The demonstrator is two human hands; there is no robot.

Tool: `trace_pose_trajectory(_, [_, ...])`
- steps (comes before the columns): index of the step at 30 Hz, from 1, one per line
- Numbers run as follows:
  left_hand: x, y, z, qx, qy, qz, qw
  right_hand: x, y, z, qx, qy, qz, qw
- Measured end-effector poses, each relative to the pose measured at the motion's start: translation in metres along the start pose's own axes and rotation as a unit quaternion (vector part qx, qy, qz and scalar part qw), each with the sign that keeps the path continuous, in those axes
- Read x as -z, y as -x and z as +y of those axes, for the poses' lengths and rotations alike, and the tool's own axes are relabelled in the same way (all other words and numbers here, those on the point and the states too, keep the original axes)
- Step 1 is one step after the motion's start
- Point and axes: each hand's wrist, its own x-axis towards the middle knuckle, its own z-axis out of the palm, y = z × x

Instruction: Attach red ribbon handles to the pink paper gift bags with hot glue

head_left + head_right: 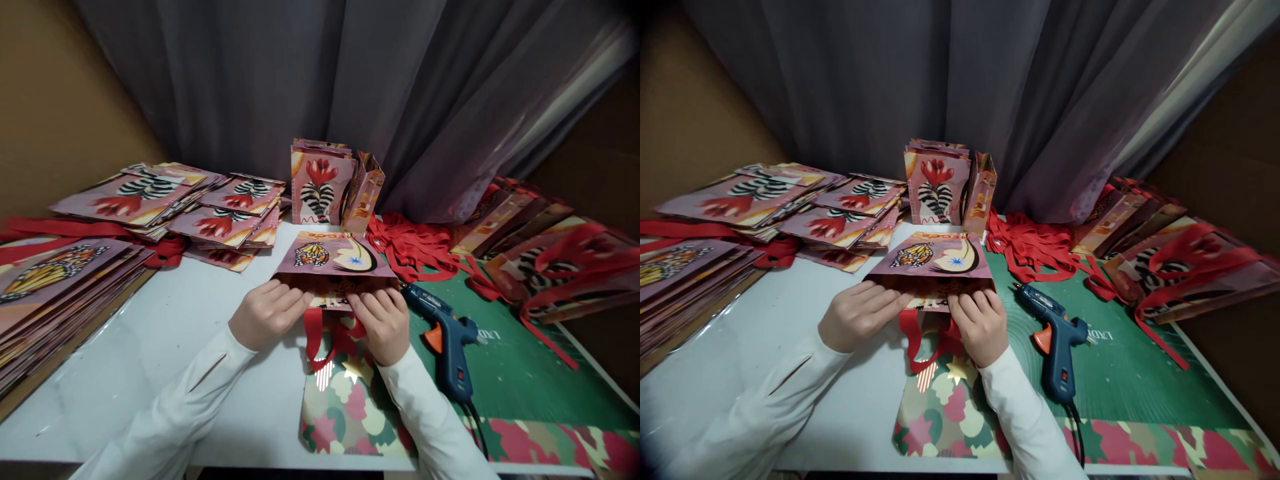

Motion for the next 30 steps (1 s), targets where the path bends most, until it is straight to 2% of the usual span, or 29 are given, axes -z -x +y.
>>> trace_pose_trajectory(5, [0.003,-0.005,0.003,0.026,-0.019,-0.021,0.999,0.003,0.000,0.000,-0.017,0.018,-0.013,1.000])
trace_pose_trajectory(9, [0.000,-0.008,0.015,0.063,-0.049,-0.090,0.993,-0.001,0.000,-0.007,-0.005,0.025,-0.024,0.999])
trace_pose_trajectory(14, [-0.009,-0.006,0.033,0.075,-0.016,-0.158,0.985,-0.008,0.001,-0.021,-0.014,0.003,-0.054,0.998])
trace_pose_trajectory(19, [-0.018,-0.001,0.040,0.133,0.010,-0.182,0.974,-0.012,-0.001,-0.033,-0.064,0.008,-0.130,0.989])
trace_pose_trajectory(24, [-0.023,0.000,0.044,0.218,0.104,-0.199,0.950,-0.018,0.001,-0.038,-0.058,0.022,-0.181,0.982])
trace_pose_trajectory(30, [-0.032,0.014,0.044,0.222,0.174,-0.207,0.937,-0.027,0.005,-0.032,-0.045,0.003,-0.158,0.986])
